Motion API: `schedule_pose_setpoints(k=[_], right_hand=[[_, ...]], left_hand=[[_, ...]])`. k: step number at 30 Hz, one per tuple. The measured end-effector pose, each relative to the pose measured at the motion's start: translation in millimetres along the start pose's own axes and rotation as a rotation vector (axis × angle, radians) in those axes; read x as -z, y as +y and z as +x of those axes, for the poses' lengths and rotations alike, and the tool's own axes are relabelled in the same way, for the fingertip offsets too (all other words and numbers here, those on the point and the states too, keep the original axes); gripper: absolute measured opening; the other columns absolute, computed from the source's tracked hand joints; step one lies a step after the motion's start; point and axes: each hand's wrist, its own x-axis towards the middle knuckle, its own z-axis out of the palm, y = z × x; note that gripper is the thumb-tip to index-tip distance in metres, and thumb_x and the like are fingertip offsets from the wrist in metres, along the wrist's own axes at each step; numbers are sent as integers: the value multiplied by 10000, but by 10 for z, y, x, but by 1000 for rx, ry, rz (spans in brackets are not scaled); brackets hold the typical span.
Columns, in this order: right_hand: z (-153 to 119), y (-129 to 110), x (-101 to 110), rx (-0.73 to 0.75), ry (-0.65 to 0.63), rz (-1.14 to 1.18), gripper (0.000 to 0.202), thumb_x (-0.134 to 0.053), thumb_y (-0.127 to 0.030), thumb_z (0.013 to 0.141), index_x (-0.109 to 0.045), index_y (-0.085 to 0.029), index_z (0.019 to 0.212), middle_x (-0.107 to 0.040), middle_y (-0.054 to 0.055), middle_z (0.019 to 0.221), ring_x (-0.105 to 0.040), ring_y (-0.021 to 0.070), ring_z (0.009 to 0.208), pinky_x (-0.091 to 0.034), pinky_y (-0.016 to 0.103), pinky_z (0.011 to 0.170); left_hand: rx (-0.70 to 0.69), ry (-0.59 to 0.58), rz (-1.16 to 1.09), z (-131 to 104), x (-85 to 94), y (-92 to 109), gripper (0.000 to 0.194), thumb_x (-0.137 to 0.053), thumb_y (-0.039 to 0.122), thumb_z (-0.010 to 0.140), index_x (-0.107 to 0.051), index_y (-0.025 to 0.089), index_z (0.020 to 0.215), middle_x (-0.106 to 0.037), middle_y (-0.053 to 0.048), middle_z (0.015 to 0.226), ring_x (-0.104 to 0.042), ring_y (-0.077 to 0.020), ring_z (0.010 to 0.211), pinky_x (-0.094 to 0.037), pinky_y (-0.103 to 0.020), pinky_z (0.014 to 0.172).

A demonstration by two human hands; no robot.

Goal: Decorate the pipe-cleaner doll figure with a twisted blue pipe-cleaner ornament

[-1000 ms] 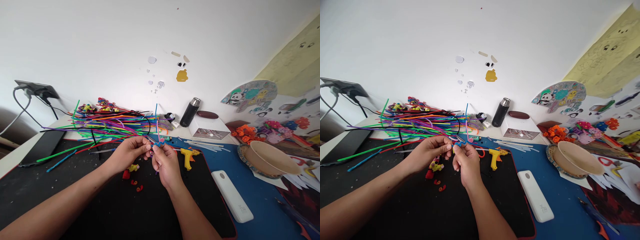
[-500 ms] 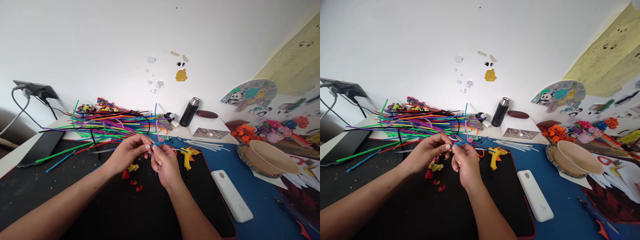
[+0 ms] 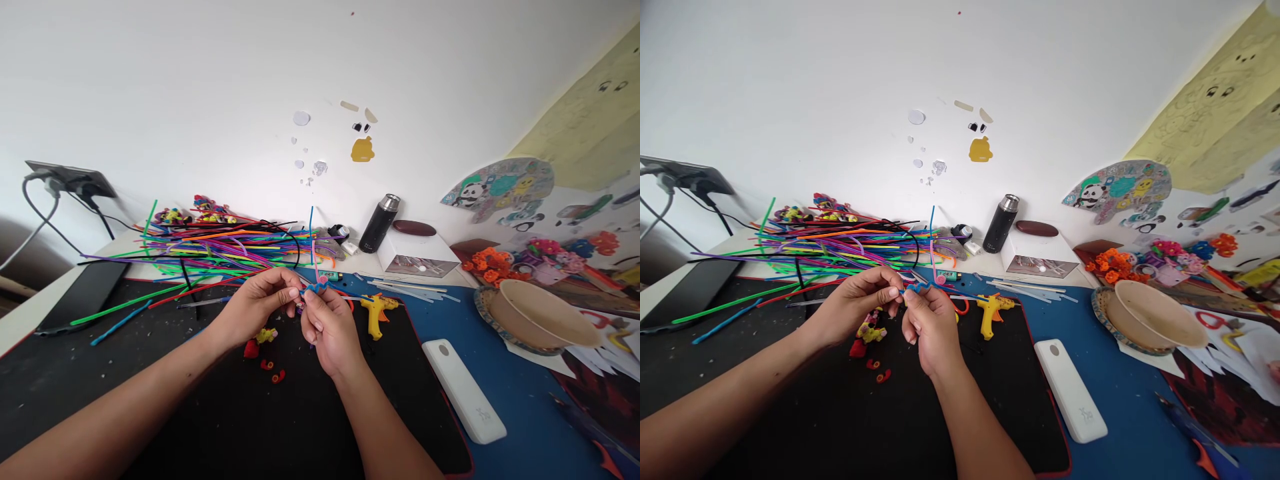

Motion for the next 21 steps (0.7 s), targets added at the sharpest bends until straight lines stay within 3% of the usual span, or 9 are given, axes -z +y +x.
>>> schedule_pose_setpoints(k=[21], right_hand=[[-4,-12,-16,16,4,-13,427,-896,-508,770,-600,-201,755,-383,-127,479,-372,56,361,-244,203,374]], left_hand=[[34,-6,37,-4,-55,49,389,-799,547,874,-679,177,866,-641,9,758,-592,-141,649,-493,-268,615]])
